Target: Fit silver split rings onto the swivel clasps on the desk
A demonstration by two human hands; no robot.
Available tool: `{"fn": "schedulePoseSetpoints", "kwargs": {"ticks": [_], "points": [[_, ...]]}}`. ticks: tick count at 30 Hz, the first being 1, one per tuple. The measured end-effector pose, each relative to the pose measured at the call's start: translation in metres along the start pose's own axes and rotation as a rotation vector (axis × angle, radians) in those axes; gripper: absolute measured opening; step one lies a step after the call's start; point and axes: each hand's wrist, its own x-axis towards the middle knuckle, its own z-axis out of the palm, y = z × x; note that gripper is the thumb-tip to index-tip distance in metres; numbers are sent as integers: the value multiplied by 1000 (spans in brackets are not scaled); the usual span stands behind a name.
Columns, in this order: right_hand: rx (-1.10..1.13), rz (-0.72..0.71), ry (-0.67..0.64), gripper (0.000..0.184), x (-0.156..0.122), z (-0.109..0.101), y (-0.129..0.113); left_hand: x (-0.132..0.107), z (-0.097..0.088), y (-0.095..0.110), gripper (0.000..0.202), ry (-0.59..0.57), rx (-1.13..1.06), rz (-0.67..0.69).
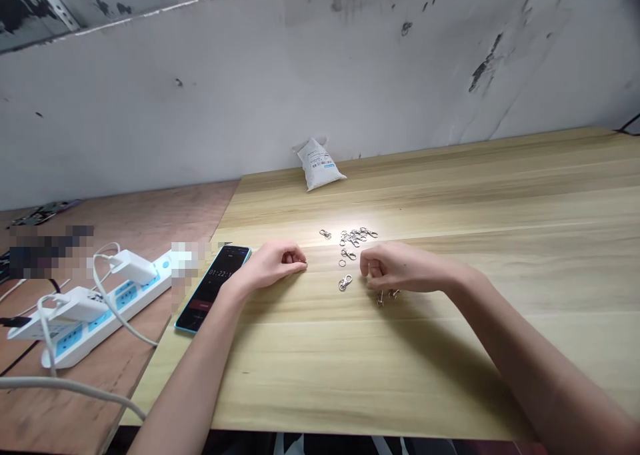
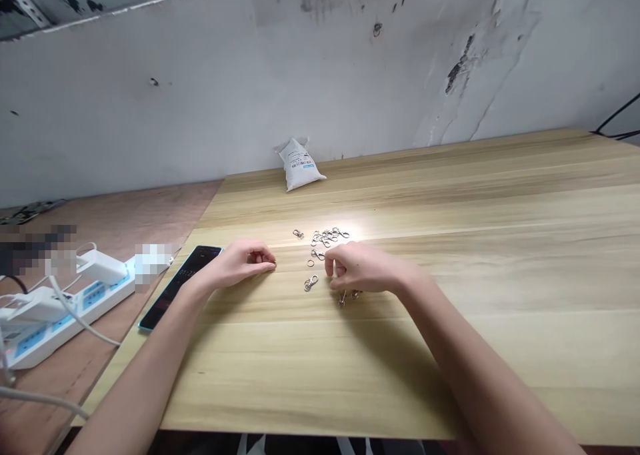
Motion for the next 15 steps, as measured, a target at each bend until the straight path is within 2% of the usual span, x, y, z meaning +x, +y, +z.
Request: {"fn": "schedulePoseSetpoints", "kwargs": {"ticks": [4, 6, 8, 12, 15], "points": [[32, 10, -52, 14, -6, -3, 5, 1, 6, 7, 13, 29, -41, 55], [6, 2, -58, 9, -6, -1, 5, 2, 12, 10, 10, 58, -71, 95], [-15, -1, -70, 4, -5, 2, 3, 5, 20, 12, 8, 72, -111, 133], [12, 4, -104, 9, 0, 7, -5, 11, 37, 15, 5, 103, -129, 224], [-1, -11, -90, 10, 4, 11, -8, 13, 42, 16, 6, 138, -114, 248]]}}
